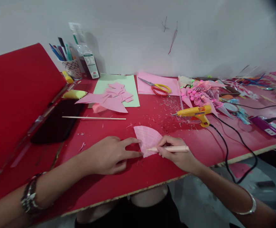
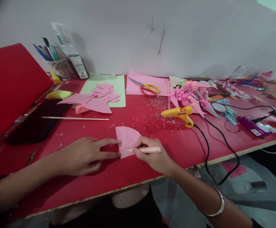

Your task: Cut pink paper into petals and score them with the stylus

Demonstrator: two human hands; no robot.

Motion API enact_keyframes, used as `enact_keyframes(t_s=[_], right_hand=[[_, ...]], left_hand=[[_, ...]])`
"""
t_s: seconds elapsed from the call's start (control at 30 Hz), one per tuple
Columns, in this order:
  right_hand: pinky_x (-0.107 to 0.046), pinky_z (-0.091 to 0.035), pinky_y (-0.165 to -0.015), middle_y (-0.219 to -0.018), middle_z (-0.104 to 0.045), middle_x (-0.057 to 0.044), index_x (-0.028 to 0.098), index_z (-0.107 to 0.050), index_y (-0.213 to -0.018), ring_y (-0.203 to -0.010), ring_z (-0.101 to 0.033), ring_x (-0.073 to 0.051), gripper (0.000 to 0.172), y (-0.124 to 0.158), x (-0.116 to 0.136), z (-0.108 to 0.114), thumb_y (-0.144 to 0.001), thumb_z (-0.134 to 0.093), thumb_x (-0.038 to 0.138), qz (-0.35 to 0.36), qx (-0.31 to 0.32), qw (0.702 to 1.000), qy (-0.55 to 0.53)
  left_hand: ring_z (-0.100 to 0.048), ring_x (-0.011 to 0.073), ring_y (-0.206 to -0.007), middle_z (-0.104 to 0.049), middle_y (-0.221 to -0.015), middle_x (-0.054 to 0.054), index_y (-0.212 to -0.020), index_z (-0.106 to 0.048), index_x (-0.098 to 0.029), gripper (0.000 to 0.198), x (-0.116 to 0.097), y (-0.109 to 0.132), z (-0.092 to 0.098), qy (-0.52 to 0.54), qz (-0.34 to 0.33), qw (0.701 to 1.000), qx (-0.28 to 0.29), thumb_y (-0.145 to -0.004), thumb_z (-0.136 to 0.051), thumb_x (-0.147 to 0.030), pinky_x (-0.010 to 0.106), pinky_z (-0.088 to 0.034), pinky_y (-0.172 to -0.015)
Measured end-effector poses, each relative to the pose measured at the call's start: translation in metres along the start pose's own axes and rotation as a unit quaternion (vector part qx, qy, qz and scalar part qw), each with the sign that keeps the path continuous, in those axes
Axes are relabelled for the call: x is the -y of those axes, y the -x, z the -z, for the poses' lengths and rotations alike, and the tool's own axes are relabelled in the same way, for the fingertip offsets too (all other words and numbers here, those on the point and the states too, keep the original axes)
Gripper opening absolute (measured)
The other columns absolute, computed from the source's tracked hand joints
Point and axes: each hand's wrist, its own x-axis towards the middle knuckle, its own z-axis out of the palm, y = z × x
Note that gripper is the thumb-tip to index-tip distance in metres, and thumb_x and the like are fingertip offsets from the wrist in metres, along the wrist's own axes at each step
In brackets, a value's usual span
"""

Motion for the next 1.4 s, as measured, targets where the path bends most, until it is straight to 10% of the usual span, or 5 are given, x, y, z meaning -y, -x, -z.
enact_keyframes(t_s=[0.9, 1.17, 1.4], right_hand=[[-0.021, -0.040, -0.051, -0.069, -0.057, 0.000, 0.017, -0.054, -0.076, -0.058, -0.052, -0.011, 0.019, -0.018, -0.018, 0.012, -0.081, -0.051, 0.036, -0.018, -0.099, 0.995, 0.023], [-0.024, -0.045, -0.055, -0.068, -0.058, -0.001, 0.018, -0.054, -0.078, -0.060, -0.057, -0.012, 0.014, -0.004, -0.012, 0.013, -0.082, -0.050, 0.031, -0.002, -0.222, 0.975, -0.021], [-0.021, -0.042, -0.051, -0.062, -0.059, 0.000, 0.019, -0.055, -0.068, -0.056, -0.055, -0.011, 0.011, 0.020, 0.006, -0.006, -0.078, -0.052, 0.023, 0.008, -0.074, 0.997, 0.037]], left_hand=[[-0.059, 0.0154, -0.070, -0.040, -0.133, 0.006, -0.123, -0.044, -0.035, 0.047, 0.000, 0.000, 0.000, -0.002, -0.001, 1.000, -0.005, -0.077, -0.044, -0.023, 0.030, -0.046, -0.063], [-0.058, 0.0143, -0.068, -0.043, -0.130, 0.005, -0.120, -0.047, -0.034, 0.044, 0.000, 0.000, -0.002, -0.008, -0.009, 1.000, -0.025, -0.078, -0.044, -0.023, 0.030, -0.045, -0.061], [-0.058, 0.0171, -0.071, -0.043, -0.129, 0.010, -0.125, -0.042, -0.029, 0.044, -0.002, -0.002, -0.009, -0.059, -0.023, 0.998, -0.032, -0.082, -0.042, -0.026, 0.031, -0.044, -0.059]])
